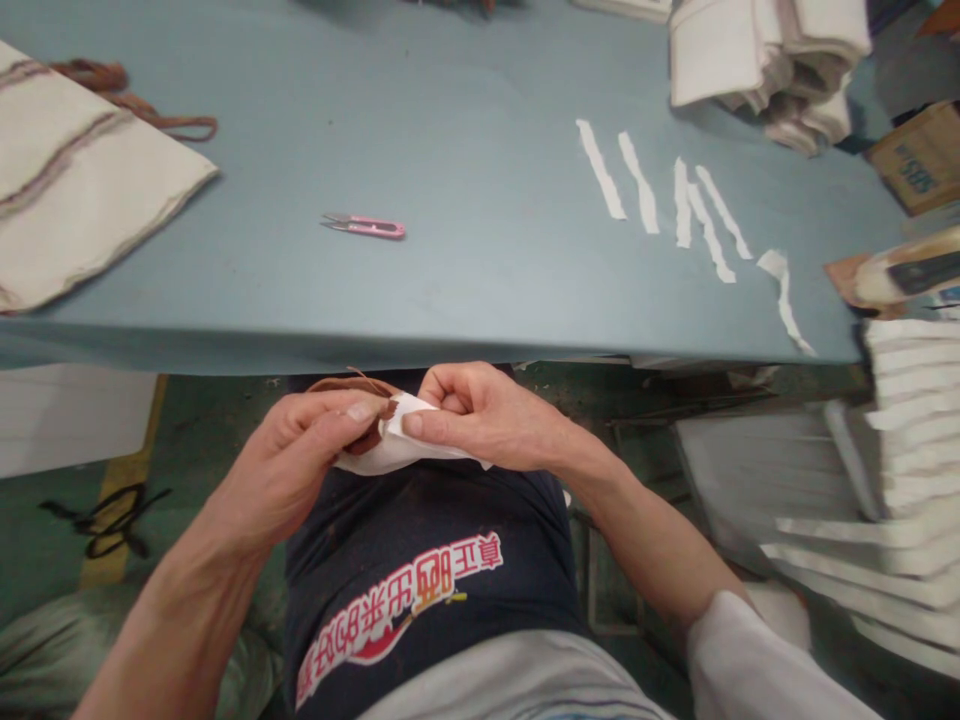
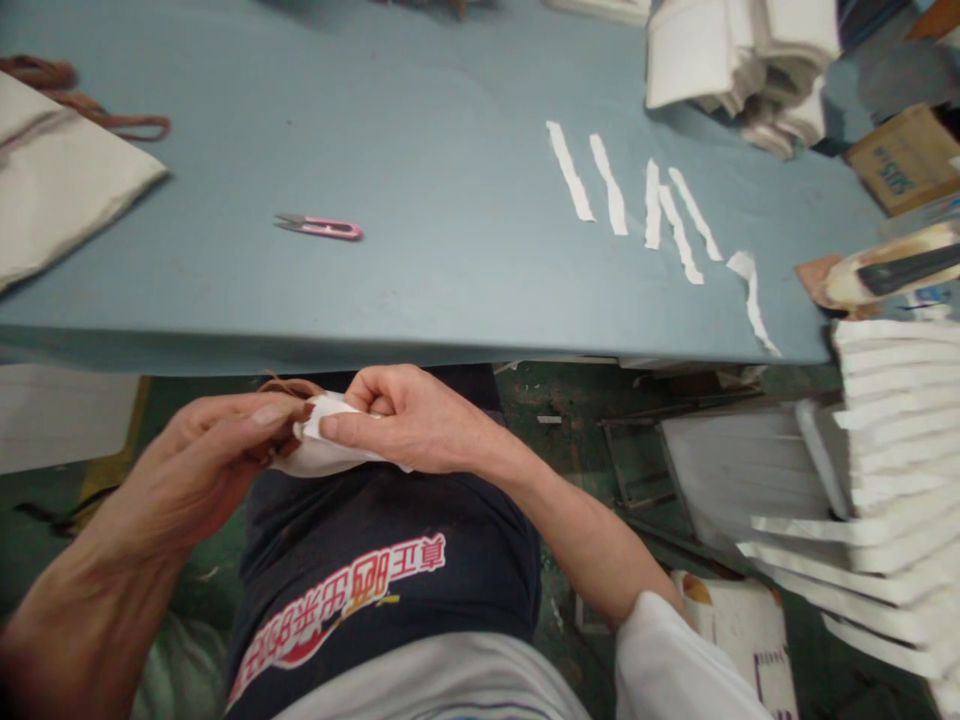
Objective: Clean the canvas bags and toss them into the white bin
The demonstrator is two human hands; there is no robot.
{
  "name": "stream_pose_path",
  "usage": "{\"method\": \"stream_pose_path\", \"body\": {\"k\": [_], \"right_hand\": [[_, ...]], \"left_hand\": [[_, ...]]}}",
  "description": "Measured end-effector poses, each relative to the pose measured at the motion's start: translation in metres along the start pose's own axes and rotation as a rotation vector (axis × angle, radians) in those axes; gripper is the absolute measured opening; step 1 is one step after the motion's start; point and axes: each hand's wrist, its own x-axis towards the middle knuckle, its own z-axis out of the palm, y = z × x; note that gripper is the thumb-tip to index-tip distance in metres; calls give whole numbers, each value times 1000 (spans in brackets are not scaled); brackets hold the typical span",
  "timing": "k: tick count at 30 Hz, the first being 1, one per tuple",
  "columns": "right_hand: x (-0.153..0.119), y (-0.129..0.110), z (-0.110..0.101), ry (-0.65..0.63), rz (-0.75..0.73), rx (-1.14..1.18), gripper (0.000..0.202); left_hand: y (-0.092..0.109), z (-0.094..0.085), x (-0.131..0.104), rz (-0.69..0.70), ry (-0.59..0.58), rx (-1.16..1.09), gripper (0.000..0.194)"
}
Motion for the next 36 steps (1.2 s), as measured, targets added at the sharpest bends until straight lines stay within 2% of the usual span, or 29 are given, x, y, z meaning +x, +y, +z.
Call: {"method": "stream_pose_path", "body": {"k": [3, 9, 13, 18, 23, 29, 32, 36], "right_hand": [[-1, 1, 2, 40, -23, -48, 50], [-4, 0, 8, 172, -12, -212, 37], [-4, 4, 11, 206, -21, -260, 30], [0, 12, 11, 199, -39, -271, 30], [2, 12, 8, 188, -62, -310, 31], [-2, 11, 8, 309, -163, -419, 36], [0, 17, 9, 320, -214, -375, 37], [3, 25, 14, 310, -281, -188, 41]], "left_hand": [[0, 2, -4, -1, 21, 7, 20], [10, 17, -9, 45, 129, 167, 22], [14, 23, -9, 55, 160, 236, 24], [17, 26, -8, 7, 171, 292, 25], [18, 28, -9, 61, 155, 364, 23], [20, 29, -13, 85, 175, 443, 25], [22, 30, -15, 115, 184, 456, 22], [23, 32, -14, 158, 207, 485, 20]]}}
